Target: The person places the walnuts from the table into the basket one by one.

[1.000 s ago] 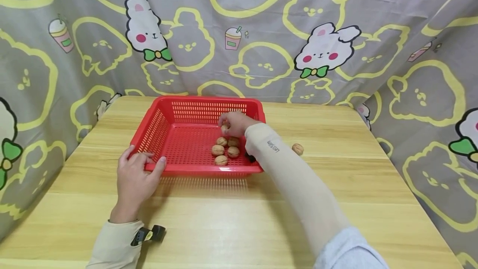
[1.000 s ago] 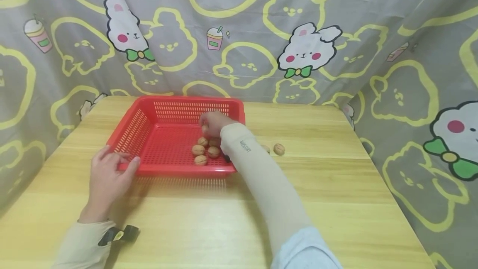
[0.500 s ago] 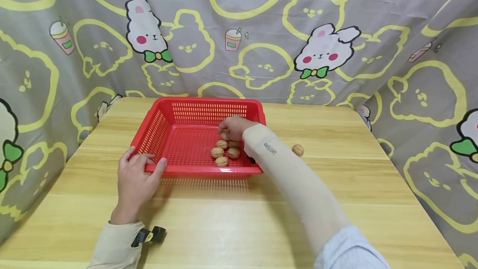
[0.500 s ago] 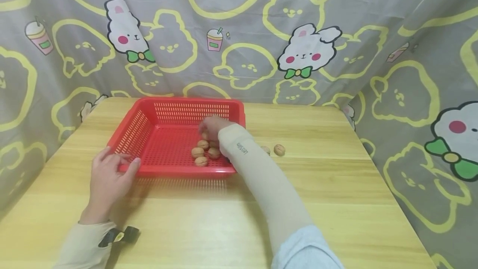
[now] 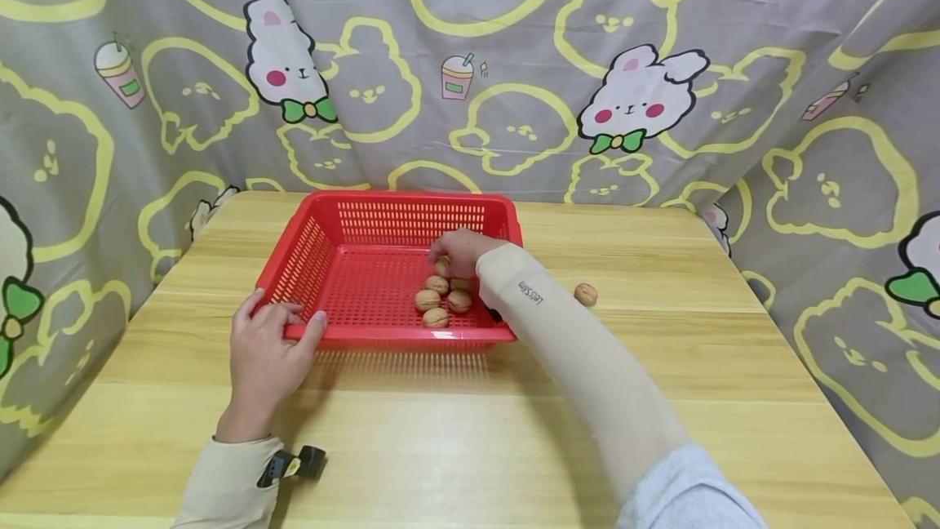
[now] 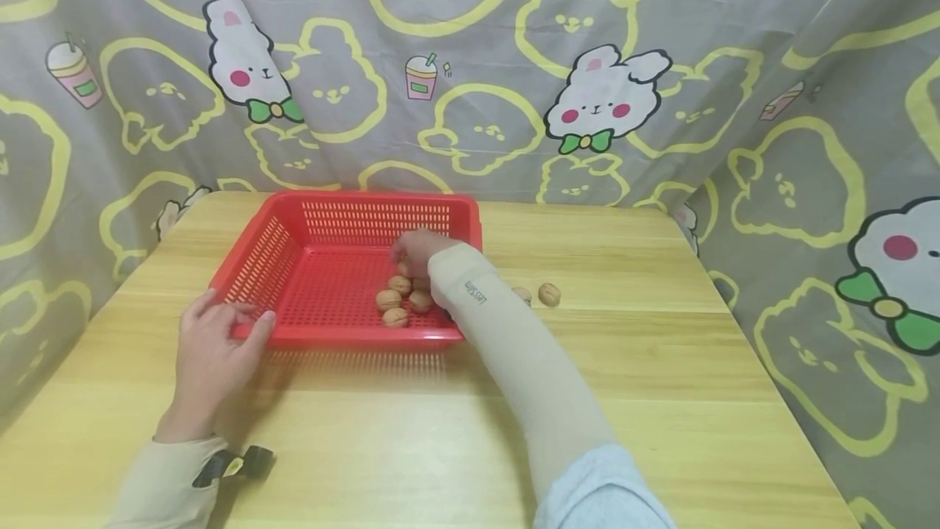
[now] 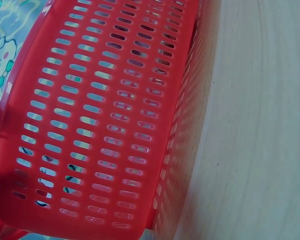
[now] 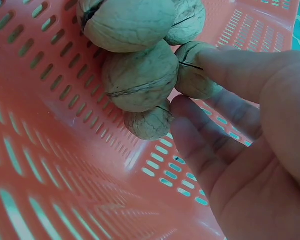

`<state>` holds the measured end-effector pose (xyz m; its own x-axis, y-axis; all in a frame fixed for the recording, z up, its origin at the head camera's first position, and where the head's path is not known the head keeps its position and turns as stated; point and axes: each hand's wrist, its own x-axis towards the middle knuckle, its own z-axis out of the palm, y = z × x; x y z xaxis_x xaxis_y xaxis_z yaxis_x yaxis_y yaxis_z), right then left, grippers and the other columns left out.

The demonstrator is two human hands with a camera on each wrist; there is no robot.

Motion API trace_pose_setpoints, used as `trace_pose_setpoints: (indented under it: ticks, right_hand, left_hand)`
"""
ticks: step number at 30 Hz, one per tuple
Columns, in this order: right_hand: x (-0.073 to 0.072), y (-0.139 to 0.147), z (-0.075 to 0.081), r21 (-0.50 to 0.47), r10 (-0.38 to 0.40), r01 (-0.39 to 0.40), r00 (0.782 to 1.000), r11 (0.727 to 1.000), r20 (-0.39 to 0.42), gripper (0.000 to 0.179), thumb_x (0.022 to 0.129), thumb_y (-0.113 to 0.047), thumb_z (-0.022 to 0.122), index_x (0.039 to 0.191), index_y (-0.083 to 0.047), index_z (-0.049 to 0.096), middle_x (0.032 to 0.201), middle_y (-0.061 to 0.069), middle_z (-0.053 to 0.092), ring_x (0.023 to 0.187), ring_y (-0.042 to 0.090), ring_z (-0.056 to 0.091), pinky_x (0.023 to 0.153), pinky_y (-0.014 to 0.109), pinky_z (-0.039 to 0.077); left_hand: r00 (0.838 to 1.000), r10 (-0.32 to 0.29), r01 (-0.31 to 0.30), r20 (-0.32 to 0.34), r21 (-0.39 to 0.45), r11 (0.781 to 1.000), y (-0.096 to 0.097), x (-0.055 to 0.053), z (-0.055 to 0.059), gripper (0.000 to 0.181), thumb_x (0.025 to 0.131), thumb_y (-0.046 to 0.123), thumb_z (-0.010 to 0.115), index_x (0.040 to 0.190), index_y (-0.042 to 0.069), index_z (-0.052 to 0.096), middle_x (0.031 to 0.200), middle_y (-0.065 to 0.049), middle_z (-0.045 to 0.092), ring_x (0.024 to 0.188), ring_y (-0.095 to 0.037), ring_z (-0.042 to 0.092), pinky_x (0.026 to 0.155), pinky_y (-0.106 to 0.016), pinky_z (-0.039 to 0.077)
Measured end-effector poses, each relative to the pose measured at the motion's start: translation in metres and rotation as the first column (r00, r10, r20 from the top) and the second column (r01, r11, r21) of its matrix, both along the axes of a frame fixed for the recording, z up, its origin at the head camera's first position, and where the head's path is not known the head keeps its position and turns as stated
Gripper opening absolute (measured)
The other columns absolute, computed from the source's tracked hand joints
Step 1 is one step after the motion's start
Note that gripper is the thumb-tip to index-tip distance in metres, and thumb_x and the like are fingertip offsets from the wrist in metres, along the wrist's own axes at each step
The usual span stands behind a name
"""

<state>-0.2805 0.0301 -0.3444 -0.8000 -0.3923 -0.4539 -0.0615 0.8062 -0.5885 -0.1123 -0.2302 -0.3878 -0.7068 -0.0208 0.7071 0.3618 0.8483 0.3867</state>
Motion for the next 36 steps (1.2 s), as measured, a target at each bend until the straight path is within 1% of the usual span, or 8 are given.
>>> trace_pose_setpoints:
  ticks: [2, 5, 10, 13, 18, 22, 28, 36]
  right_hand:
    - [0.000, 0.000, 0.001, 0.037, 0.074, -0.072, 0.996, 0.997, -0.051, 0.029, 0.090, -0.014, 0.062, 0.117, -0.023, 0.069, 0.115, -0.002, 0.057, 0.104, 0.018, 0.050, 0.088, 0.035, 0.045]
    - [-0.003, -0.002, 0.002, 0.141, 0.218, -0.197, 0.963, 0.970, -0.159, 0.030, 0.092, -0.012, 0.062, 0.120, -0.021, 0.068, 0.117, -0.002, 0.059, 0.104, 0.017, 0.052, 0.091, 0.032, 0.045]
    - [-0.008, -0.005, 0.001, 0.243, 0.308, -0.256, 0.927, 0.936, -0.213, 0.032, 0.094, -0.016, 0.061, 0.126, -0.019, 0.065, 0.119, 0.000, 0.061, 0.104, 0.015, 0.054, 0.093, 0.032, 0.046]
    - [-0.009, -0.005, 0.001, 0.258, 0.331, -0.272, 0.917, 0.927, -0.221, 0.032, 0.094, -0.016, 0.061, 0.127, -0.018, 0.064, 0.118, 0.001, 0.062, 0.103, 0.015, 0.054, 0.093, 0.031, 0.047]
    - [-0.009, -0.003, 0.002, 0.220, 0.300, -0.256, 0.933, 0.942, -0.200, 0.032, 0.094, -0.015, 0.061, 0.125, -0.018, 0.064, 0.117, 0.001, 0.060, 0.103, 0.016, 0.053, 0.090, 0.032, 0.047]
    - [-0.006, 0.000, 0.010, 0.143, 0.280, -0.253, 0.935, 0.957, -0.219, 0.031, 0.093, -0.016, 0.063, 0.124, -0.013, 0.063, 0.119, 0.005, 0.060, 0.107, 0.019, 0.054, 0.092, 0.034, 0.048]
    - [-0.010, 0.006, 0.017, -0.002, 0.239, -0.249, 0.930, 0.968, -0.278, 0.032, 0.094, -0.019, 0.062, 0.123, -0.007, 0.062, 0.117, 0.008, 0.063, 0.109, 0.020, 0.057, 0.092, 0.034, 0.049]
    - [-0.013, 0.021, 0.033, -0.100, 0.186, -0.235, 0.916, 0.967, -0.357, 0.031, 0.093, -0.022, 0.064, 0.121, -0.008, 0.063, 0.115, 0.006, 0.064, 0.109, 0.019, 0.058, 0.092, 0.036, 0.049]
  left_hand:
    - [1.000, 0.003, -0.003, 0.006, 0.002, 1.000, 0.000, 0.000, 0.000, 0.036, 0.082, 0.030, 0.062, 0.067, -0.001, 0.053, 0.079, -0.024, 0.065, 0.079, -0.041, 0.062, 0.108, -0.050, 0.028]
    - [1.000, 0.004, -0.004, 0.011, 0.002, 1.000, 0.000, 0.001, 0.001, 0.035, 0.082, 0.029, 0.062, 0.067, -0.002, 0.054, 0.078, -0.024, 0.065, 0.079, -0.041, 0.062, 0.108, -0.050, 0.028]
    - [1.000, 0.004, -0.005, 0.015, 0.004, 1.000, -0.001, 0.001, 0.001, 0.035, 0.083, 0.029, 0.062, 0.067, -0.002, 0.053, 0.078, -0.024, 0.065, 0.079, -0.041, 0.062, 0.108, -0.050, 0.028]
    - [1.000, 0.005, -0.005, 0.016, 0.002, 1.000, -0.002, 0.001, 0.001, 0.036, 0.083, 0.030, 0.062, 0.067, -0.002, 0.053, 0.078, -0.024, 0.065, 0.079, -0.041, 0.062, 0.109, -0.050, 0.027]
    - [1.000, 0.004, -0.004, 0.014, 0.000, 1.000, -0.002, 0.000, 0.000, 0.037, 0.083, 0.031, 0.061, 0.068, -0.002, 0.053, 0.078, -0.024, 0.065, 0.079, -0.041, 0.062, 0.109, -0.049, 0.027]
    - [1.000, -0.001, 0.001, 0.015, -0.002, 1.000, -0.002, 0.000, -0.001, 0.038, 0.084, 0.032, 0.060, 0.068, -0.002, 0.054, 0.077, -0.024, 0.065, 0.079, -0.041, 0.062, 0.109, -0.049, 0.027]
    - [1.000, 0.003, -0.003, 0.031, 0.008, 1.000, -0.001, 0.001, 0.000, 0.036, 0.083, 0.030, 0.062, 0.068, -0.002, 0.054, 0.080, -0.024, 0.066, 0.082, -0.041, 0.061, 0.110, -0.049, 0.026]
    - [0.999, 0.018, -0.019, 0.042, 0.016, 1.000, 0.000, 0.001, 0.000, 0.034, 0.081, 0.027, 0.064, 0.066, -0.002, 0.053, 0.080, -0.024, 0.066, 0.089, -0.044, 0.057, 0.109, -0.050, 0.026]
